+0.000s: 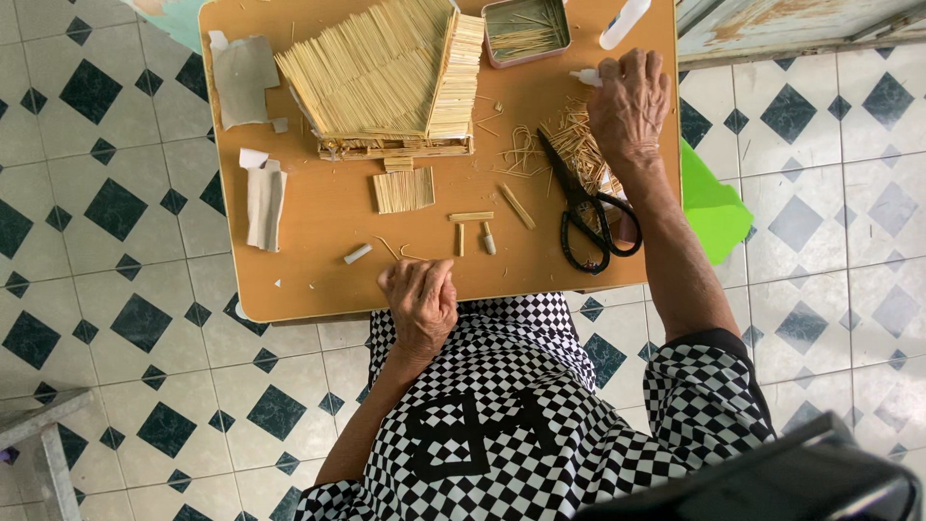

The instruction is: The person cuts thin wooden sticks with scissors and arranges them on a table. They then apply glue from a small bottle to the sticks and join them together to build a small wooden structure.

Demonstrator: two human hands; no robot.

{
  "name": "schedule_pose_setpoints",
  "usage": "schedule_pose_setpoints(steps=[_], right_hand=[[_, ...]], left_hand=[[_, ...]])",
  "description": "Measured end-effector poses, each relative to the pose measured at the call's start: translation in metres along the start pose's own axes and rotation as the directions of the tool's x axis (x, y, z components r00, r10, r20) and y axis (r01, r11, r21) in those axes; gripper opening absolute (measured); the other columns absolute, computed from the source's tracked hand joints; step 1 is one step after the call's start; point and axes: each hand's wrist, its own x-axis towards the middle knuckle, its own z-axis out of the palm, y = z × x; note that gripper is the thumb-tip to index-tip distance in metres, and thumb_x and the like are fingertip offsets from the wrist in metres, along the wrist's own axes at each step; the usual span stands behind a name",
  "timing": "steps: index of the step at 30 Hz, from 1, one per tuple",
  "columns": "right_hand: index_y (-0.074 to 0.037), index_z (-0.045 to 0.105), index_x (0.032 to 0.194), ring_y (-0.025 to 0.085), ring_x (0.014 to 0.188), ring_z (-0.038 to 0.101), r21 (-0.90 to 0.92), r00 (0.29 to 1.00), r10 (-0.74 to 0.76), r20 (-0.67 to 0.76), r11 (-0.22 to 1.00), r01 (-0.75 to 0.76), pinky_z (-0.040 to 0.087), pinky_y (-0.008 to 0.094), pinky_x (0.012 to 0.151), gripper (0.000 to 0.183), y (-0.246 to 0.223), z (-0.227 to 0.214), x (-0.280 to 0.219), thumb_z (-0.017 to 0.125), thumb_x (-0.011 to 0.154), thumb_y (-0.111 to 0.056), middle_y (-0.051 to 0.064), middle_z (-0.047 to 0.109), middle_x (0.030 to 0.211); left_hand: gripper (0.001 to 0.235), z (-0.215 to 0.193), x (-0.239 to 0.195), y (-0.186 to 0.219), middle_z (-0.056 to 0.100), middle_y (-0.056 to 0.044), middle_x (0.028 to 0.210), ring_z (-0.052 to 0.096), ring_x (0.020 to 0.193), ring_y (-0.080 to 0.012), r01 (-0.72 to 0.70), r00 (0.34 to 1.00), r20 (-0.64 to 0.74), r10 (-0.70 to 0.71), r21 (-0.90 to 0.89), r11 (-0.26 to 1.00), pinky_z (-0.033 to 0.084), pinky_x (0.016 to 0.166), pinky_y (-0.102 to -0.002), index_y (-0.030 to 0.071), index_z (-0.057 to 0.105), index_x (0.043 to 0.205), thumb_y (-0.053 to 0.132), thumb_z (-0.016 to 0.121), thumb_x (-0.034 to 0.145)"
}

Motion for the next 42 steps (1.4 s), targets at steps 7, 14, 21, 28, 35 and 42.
schedule_pose_setpoints(steps=[7,14,21,28,35,42], right_hand=[[-0.008,0.059,0.090,0.023,0.086,0.043,0.028,0.993,-0.008,0.116,1.000,0.005,0.042,0.033,0.059,0.011,0.005,0.013,-0.002,0.054,0.080,-0.005,0.010,0.051,0.094],[-0.008,0.064,0.091,0.019,0.082,0.047,0.108,0.997,-0.019,0.077,0.994,0.010,0.048,0.029,0.053,0.003,0.009,-0.017,-0.004,0.062,0.089,-0.009,0.005,0.055,0.087],[0.006,0.054,0.108,0.026,0.069,0.063,0.816,0.961,-0.255,-0.102,0.532,0.228,0.049,0.035,0.053,0.013,-0.009,-0.162,0.012,0.061,0.097,0.006,0.022,0.068,0.092],[0.002,0.062,0.102,0.018,0.073,0.068,0.951,0.931,-0.316,0.181,-0.186,-0.248,0.056,0.026,0.063,0.017,-0.053,-0.241,0.015,0.062,0.088,-0.006,0.015,0.069,0.080],[0.006,0.059,0.101,0.018,0.075,0.067,0.840,0.888,-0.380,0.257,-0.367,-0.400,0.057,0.027,0.064,0.019,-0.077,-0.240,0.004,0.064,0.083,0.003,0.017,0.068,0.083],[0.001,0.062,0.097,0.007,0.067,0.063,0.669,0.822,-0.341,0.456,-0.478,-0.569,0.055,0.018,0.062,0.025,-0.098,-0.246,-0.005,0.072,0.080,-0.013,0.005,0.065,0.076]], left_hand=[[0.010,0.003,-0.009,-0.003,0.060,0.002,0.077,0.054,0.078,-0.0177,0.003,1.000,-0.014,-0.003,0.003,1.000,0.032,0.085,-0.038,0.011,0.065,0.096,0.010,0.059,0.088],[0.011,-0.013,0.010,0.012,0.060,0.002,0.075,0.054,0.074,-0.0164,-0.032,0.998,-0.061,0.031,-0.013,0.999,0.032,0.083,-0.037,0.010,0.064,0.093,0.008,0.054,0.089],[0.021,0.001,0.041,0.026,0.055,0.002,0.065,0.046,0.061,-0.0122,-0.104,0.952,-0.300,0.058,-0.138,0.985,0.035,0.075,-0.030,0.012,0.062,0.089,0.018,0.044,0.097],[0.030,-0.029,0.101,0.062,0.061,-0.008,0.087,0.056,0.076,-0.0170,0.036,0.985,-0.091,-0.146,-0.720,0.693,0.046,0.075,-0.033,0.006,0.057,0.115,0.022,0.064,0.091],[0.030,-0.043,0.112,0.071,0.062,-0.006,0.087,0.057,0.071,-0.0133,0.074,0.970,-0.102,-0.221,-0.740,0.668,0.049,0.065,-0.026,0.009,0.062,0.106,0.023,0.074,0.083],[0.025,-0.049,0.106,0.064,0.062,-0.002,0.080,0.058,0.066,-0.0105,0.055,0.957,-0.173,-0.233,-0.681,0.730,0.050,0.056,-0.021,0.012,0.067,0.096,0.023,0.079,0.077]])
